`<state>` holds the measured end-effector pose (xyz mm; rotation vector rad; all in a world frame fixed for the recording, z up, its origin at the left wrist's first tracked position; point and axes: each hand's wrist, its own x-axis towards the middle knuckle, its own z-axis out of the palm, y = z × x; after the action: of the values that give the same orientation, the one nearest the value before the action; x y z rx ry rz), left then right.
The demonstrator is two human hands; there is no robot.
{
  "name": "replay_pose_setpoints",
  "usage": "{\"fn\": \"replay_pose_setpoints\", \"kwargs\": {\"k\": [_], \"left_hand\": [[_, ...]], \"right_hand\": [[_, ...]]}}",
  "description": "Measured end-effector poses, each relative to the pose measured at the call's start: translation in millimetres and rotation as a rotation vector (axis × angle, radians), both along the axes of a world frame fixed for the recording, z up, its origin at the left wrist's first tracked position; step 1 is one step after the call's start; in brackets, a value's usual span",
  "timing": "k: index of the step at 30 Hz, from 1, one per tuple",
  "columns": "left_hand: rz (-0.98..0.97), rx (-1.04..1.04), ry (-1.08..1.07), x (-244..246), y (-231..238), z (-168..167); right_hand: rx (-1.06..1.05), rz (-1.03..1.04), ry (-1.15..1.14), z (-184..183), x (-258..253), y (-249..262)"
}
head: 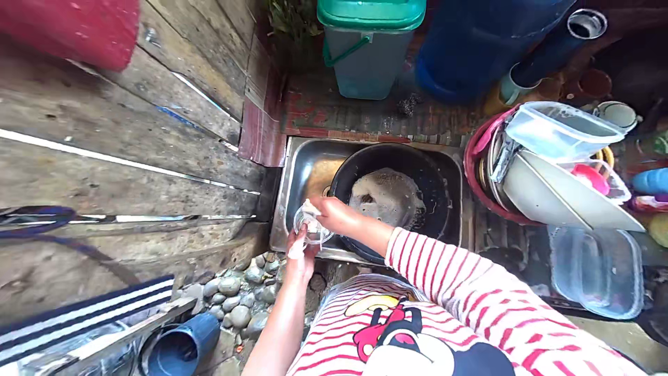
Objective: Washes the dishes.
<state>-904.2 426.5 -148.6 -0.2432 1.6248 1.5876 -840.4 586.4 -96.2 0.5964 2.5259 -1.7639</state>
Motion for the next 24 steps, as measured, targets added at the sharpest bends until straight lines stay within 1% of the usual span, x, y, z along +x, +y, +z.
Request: {"fn": "replay_pose_setpoints", "kwargs": {"k": [2,4,6,8,10,12,13,15,16,18,20,21,22,24], "left_hand": [[0.006,0.036,-0.006,2.6,-2.0,0.2],[0.015,0.076,0.005,-0.4,-7.4,1.7],[0.012,0.088,0.021,-3.4,-7.9,14.0],[-0.005,0.098,0.010,-5.7,-4.7,32.0],[0.020,0.182,-0.057,-7.5,-6.3,36.5],[0.027,0.301,-0.221,-11.6,-16.8,30.7],[0.008,0.365,-0.321,-12.5,-25.4,24.7],[-0.033,0.431,-0.500,-14.0,-40.2,17.2],[-0.049,0.433,-0.558,-14.8,-44.6,16.3],[-0.081,0.385,-0.567,-13.0,-45.7,19.3],[-0.124,0.336,-0.506,-12.4,-41.0,25.9],[-0.134,0.326,-0.465,-13.4,-37.6,29.1],[-0.139,0.326,-0.428,-14.8,-34.9,30.3],[-0.131,0.334,-0.400,-14.8,-29.7,29.7]], "right_hand": [[0.130,0.090,-0.082,-0.2,-9.9,-2.8],[0.163,0.227,-0.175,4.1,-11.1,-7.7],[0.181,0.382,-0.252,6.6,-8.1,-22.0],[0.222,0.459,-0.219,4.1,-4.2,-38.2],[0.217,0.481,-0.158,9.2,-4.0,-48.2],[0.096,0.513,-0.111,22.7,-3.7,-53.0],[-0.004,0.503,-0.091,25.8,-1.0,-55.6],[-0.186,0.436,-0.093,30.4,3.4,-53.4],[-0.181,0.415,-0.086,30.3,3.2,-48.1],[0.003,0.428,-0.097,23.5,2.9,-37.3],[0.197,0.457,-0.167,12.5,3.4,-35.5],[0.262,0.476,-0.206,11.7,3.6,-37.1],[0.289,0.486,-0.227,12.3,4.4,-40.3],[0.237,0.420,-0.171,14.1,6.8,-47.2]]}}
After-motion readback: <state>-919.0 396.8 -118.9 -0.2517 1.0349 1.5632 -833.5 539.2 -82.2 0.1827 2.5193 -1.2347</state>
